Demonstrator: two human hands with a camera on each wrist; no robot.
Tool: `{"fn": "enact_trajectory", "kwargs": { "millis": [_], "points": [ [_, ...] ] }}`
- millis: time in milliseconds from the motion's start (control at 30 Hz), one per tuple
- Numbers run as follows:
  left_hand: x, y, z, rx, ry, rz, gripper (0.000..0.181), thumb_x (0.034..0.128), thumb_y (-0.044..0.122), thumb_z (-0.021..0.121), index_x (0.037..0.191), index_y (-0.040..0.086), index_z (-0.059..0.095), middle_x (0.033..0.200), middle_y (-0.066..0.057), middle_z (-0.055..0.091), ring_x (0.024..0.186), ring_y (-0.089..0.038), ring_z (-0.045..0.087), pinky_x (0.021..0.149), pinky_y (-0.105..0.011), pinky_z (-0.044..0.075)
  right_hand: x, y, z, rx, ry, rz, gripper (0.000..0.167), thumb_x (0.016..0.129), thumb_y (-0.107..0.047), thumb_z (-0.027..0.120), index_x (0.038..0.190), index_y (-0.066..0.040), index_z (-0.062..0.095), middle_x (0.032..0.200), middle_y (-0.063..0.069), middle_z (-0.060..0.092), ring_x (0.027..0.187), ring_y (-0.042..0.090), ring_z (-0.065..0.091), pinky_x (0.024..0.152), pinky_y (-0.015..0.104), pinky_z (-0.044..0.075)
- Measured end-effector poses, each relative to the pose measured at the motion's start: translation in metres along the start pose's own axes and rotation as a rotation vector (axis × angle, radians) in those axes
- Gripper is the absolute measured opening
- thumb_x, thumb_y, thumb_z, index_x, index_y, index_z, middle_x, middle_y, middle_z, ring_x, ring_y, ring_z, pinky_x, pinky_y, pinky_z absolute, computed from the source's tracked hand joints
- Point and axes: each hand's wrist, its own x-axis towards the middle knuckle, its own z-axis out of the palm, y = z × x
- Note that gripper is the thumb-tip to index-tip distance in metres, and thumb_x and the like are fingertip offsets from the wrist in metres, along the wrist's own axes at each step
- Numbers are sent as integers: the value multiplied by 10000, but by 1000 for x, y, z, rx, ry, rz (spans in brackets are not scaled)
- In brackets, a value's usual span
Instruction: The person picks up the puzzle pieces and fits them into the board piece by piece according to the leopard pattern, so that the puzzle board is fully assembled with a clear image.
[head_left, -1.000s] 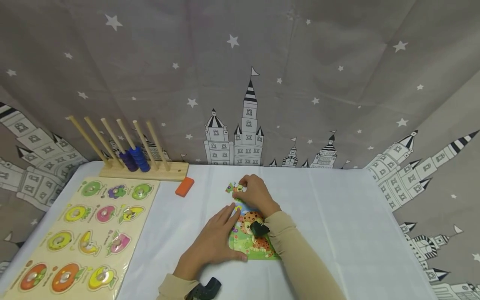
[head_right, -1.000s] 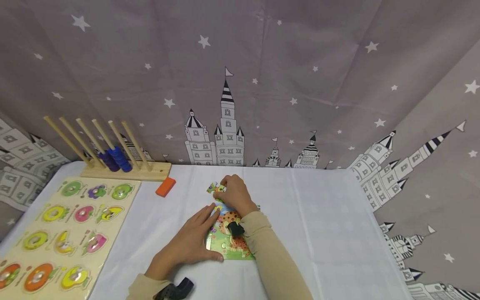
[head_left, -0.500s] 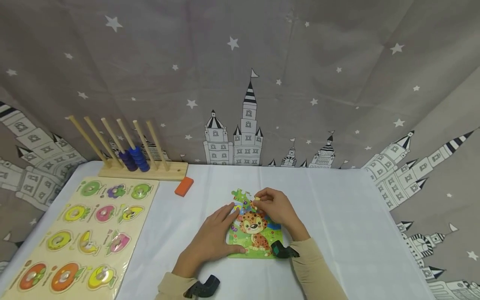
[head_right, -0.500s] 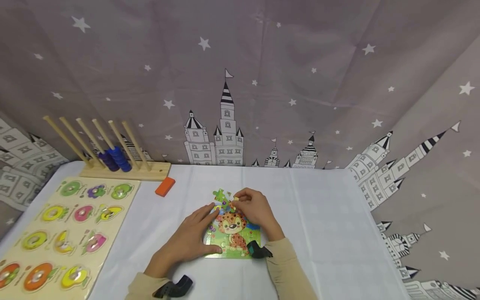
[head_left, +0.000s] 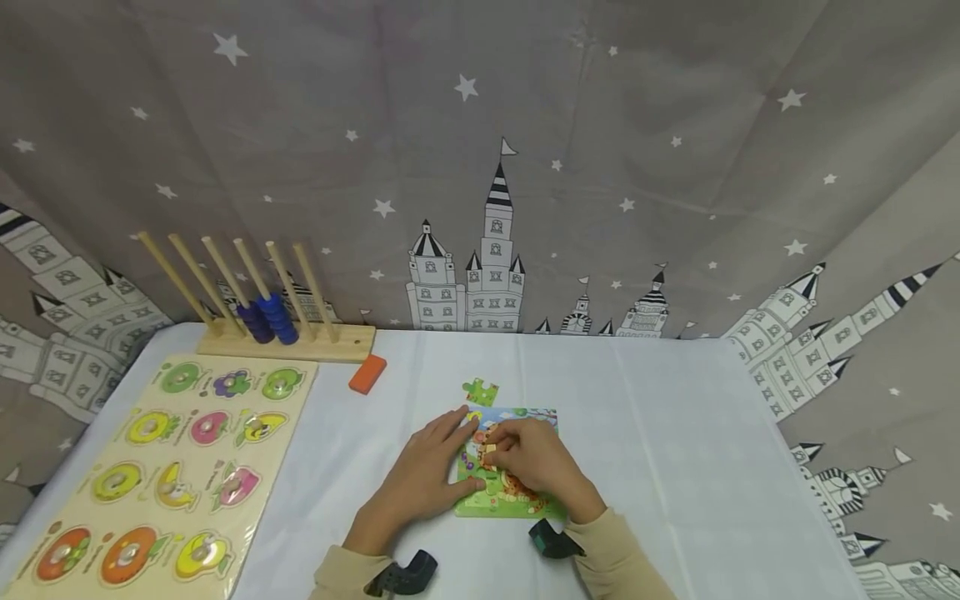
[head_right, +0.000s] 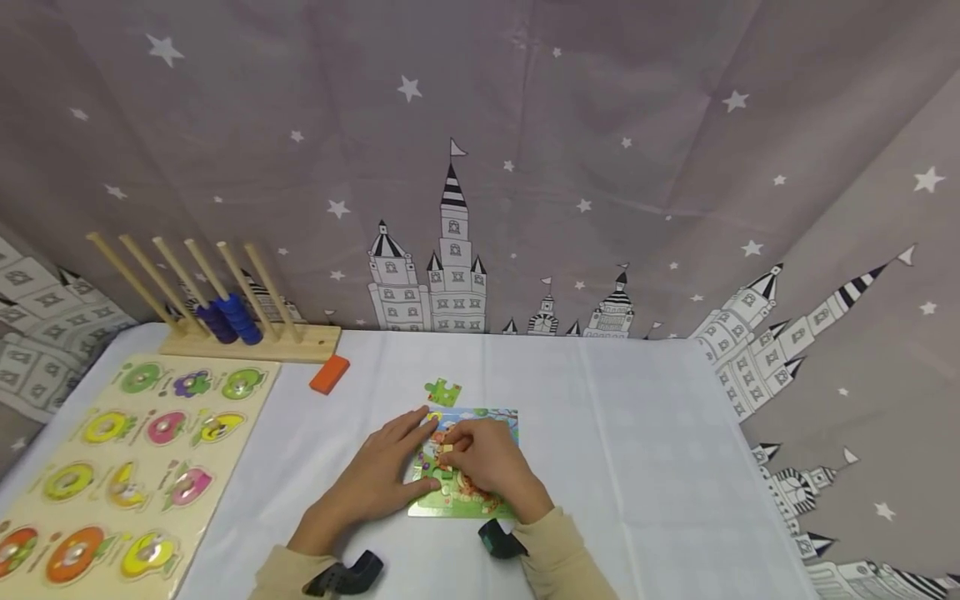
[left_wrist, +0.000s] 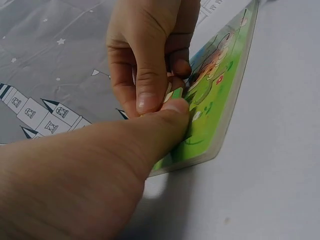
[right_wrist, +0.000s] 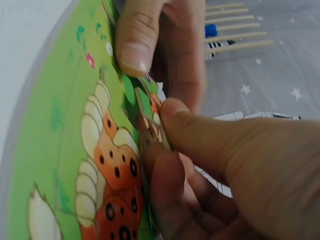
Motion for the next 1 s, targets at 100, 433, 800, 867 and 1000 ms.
{"fn": "enact_trajectory", "kwargs": {
  "millis": [100, 433, 800, 867, 1000],
  "points": [
    [1, 0, 1, -16, 15, -4, 690, 880, 447, 764, 1478, 198, 527, 1658, -51, 360, 1517, -304, 357, 1193, -578, 360, -1, -3, 2, -35, 27, -11, 121, 881, -184, 795, 957, -95, 764, 780, -57, 708, 643, 19, 577, 614, 200, 501],
    [1, 0, 4, -19, 36, -15, 399, 891, 378, 762, 1230, 220, 624, 1646, -58, 382, 1511, -303, 371, 1193, -572, 367, -4, -8, 7, -130, 114, -33, 129, 873, -184, 813, 901, -78, 745, 751, -40, 703, 654, 12, 575, 596, 176, 492],
    [1, 1, 5, -18, 53, -16, 352, 897, 371, 745, 1195, 226, 626, 1637, -61, 399, 1505, -308, 383, 1190, -577, 370, -5, -13, 2, -151, 43, -3, 213, 862, -205, 827, 990, -60, 737, 808, -43, 663, 709, 39, 540, 632, 192, 478],
    [1, 1, 5, -17, 56, -16, 346, 896, 366, 748, 1187, 224, 626, 1634, -61, 404, 1502, -308, 387, 1188, -576, 372, -5, -13, -1, -135, -3, -7, 268, 833, -199, 852, 1022, -53, 731, 828, -33, 644, 737, 60, 529, 653, 203, 470],
    [1, 1, 5, -14, 61, -16, 351, 895, 359, 749, 1189, 214, 624, 1630, -63, 410, 1498, -309, 394, 1185, -572, 379, -5, -13, -6, -129, -64, -28, 359, 798, -182, 880, 1084, -27, 728, 828, -20, 605, 745, 84, 502, 652, 211, 448]
  ]
}}
